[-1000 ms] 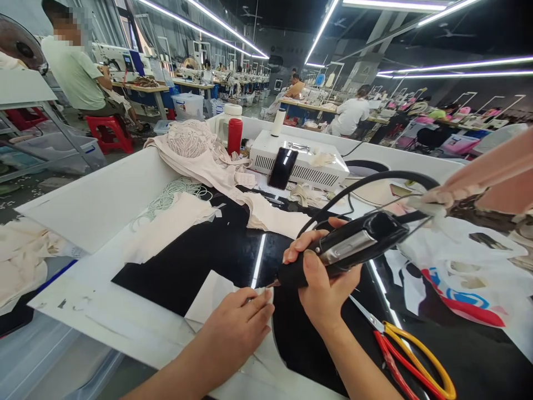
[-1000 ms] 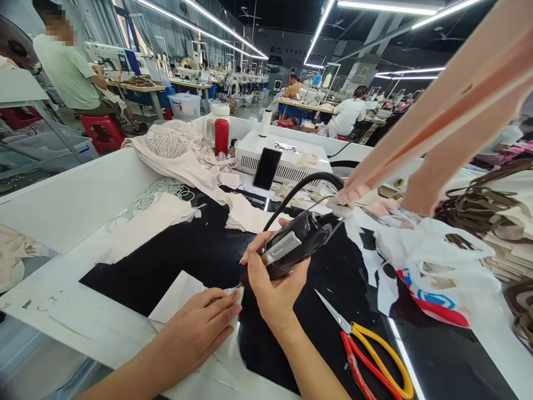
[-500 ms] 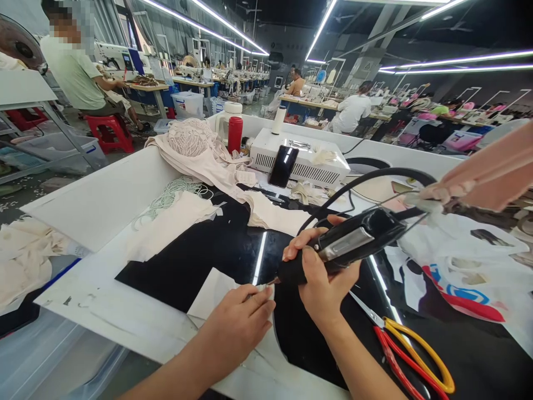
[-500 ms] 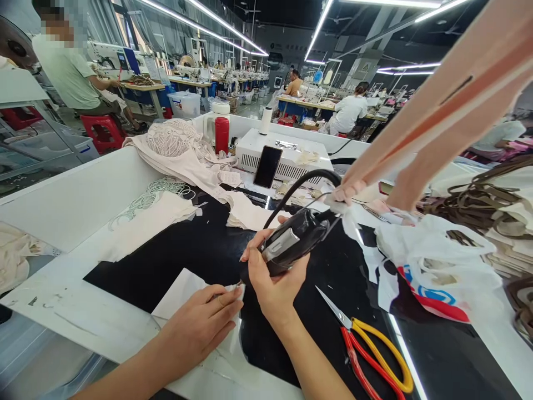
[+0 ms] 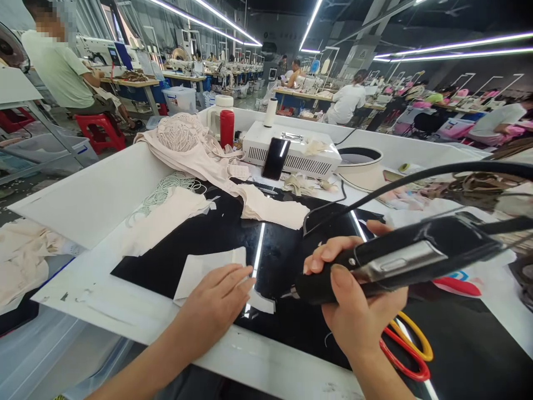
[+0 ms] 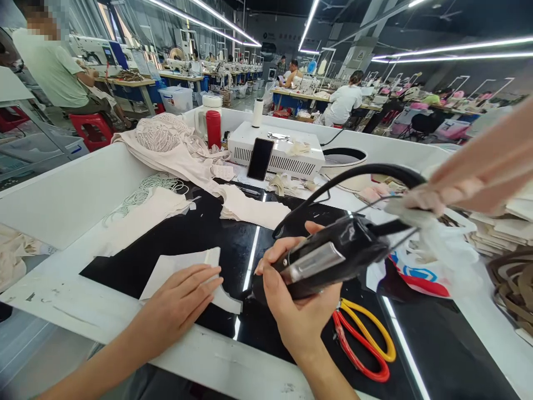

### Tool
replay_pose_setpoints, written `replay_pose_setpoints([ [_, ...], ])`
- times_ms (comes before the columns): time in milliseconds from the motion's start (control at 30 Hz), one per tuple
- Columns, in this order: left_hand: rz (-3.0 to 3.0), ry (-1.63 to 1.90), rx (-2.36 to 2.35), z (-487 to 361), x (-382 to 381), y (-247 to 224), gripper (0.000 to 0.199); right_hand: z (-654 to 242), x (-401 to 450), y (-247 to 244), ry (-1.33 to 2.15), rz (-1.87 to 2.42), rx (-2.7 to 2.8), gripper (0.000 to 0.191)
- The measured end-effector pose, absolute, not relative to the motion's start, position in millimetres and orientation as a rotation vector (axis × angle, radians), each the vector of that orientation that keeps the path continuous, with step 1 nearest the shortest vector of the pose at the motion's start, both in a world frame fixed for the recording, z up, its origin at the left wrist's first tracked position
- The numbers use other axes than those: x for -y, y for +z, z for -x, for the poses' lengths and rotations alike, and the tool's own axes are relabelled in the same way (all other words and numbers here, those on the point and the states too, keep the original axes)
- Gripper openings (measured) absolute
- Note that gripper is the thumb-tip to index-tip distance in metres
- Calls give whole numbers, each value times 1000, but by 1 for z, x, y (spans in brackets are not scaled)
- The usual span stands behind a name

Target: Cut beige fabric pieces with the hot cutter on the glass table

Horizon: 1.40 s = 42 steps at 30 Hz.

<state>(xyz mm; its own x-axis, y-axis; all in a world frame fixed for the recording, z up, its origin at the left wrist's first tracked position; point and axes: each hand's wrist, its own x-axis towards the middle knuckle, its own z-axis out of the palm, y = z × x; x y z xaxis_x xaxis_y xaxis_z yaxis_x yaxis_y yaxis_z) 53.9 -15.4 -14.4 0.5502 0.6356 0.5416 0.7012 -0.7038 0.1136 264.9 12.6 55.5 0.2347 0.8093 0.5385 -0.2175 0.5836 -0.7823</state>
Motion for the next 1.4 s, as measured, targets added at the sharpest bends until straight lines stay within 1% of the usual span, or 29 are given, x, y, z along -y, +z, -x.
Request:
replay_pose_setpoints([
  [200, 2812, -991, 963, -71, 28, -20, 21, -265, 0, 48, 818, 594, 1136, 50],
  [500, 2879, -966, 1086, -76, 20, -31, 14, -257, 6, 42, 828, 586, 1161, 49],
  [733, 2875, -950, 1115, -80, 18, -31, 10, -258, 8, 40, 820, 598, 1187, 49],
  [967, 2828, -960, 1080, -80, 16, -32, 15, -258, 9, 41, 814, 602, 1181, 49],
  [1200, 2825, -986, 1034, -80, 13, -32, 13, -258, 9, 40, 813, 600, 1189, 49],
  [1400, 2776, -831, 924, -83, 13, -22, 19, -257, 8, 40, 795, 605, 1192, 48],
])
